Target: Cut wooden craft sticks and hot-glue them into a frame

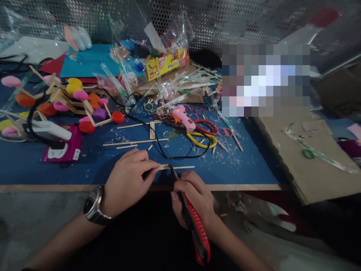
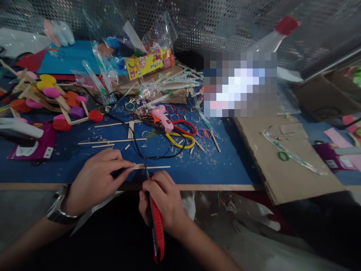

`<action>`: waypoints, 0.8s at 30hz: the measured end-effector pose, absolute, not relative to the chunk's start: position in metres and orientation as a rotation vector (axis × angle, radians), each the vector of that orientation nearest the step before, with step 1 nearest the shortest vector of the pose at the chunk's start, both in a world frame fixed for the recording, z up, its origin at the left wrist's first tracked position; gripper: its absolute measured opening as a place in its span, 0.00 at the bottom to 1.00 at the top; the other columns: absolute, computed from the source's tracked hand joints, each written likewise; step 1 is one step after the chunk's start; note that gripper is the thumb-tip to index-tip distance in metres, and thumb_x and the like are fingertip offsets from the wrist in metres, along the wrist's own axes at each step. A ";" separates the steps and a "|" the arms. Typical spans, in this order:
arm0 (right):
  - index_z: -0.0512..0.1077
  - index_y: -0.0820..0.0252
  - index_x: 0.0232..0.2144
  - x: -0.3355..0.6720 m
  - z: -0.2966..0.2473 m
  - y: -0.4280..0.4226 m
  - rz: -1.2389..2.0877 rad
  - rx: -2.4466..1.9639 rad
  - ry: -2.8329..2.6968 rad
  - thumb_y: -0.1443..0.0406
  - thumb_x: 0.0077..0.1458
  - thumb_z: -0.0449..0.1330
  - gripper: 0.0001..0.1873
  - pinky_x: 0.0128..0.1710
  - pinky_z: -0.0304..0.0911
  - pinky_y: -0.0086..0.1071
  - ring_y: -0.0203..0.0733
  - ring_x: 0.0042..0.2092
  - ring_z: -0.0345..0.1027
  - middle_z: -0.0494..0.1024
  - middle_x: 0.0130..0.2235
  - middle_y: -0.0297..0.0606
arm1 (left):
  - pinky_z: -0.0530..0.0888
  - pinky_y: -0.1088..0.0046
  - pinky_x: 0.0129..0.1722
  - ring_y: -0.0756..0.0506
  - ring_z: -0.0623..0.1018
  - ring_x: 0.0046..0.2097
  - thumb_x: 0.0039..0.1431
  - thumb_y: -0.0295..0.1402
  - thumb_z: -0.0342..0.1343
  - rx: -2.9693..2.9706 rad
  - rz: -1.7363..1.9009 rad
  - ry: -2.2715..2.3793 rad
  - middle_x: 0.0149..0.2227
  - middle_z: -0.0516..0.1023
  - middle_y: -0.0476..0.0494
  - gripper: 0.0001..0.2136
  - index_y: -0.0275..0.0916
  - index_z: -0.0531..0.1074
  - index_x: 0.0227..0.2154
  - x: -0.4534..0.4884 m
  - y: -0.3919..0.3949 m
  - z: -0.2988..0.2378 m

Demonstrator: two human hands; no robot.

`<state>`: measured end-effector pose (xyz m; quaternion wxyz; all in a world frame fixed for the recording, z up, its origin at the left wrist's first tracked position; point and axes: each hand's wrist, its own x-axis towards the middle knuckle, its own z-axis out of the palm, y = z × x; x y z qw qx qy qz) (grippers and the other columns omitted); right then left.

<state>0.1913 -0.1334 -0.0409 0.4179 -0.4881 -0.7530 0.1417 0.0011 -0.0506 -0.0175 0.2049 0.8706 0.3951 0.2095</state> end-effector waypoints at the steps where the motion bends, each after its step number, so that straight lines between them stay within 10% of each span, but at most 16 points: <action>1: 0.65 0.56 0.34 0.191 -0.041 -0.133 0.358 -1.221 -1.888 0.76 0.54 0.55 0.10 0.33 0.64 0.36 0.41 0.34 0.62 0.66 0.31 0.35 | 0.71 0.64 0.37 0.44 0.74 0.34 0.65 0.30 0.56 2.428 0.582 1.106 0.30 0.74 0.46 0.08 0.39 0.82 0.36 0.001 -0.051 -0.017; 24: 0.63 0.56 0.33 0.183 -0.042 -0.134 0.320 -1.220 -1.896 0.76 0.53 0.53 0.11 0.31 0.58 0.35 0.41 0.31 0.60 0.67 0.29 0.33 | 0.68 0.64 0.36 0.45 0.71 0.34 0.65 0.30 0.55 2.494 0.592 1.085 0.29 0.72 0.47 0.09 0.41 0.82 0.37 0.002 -0.052 -0.020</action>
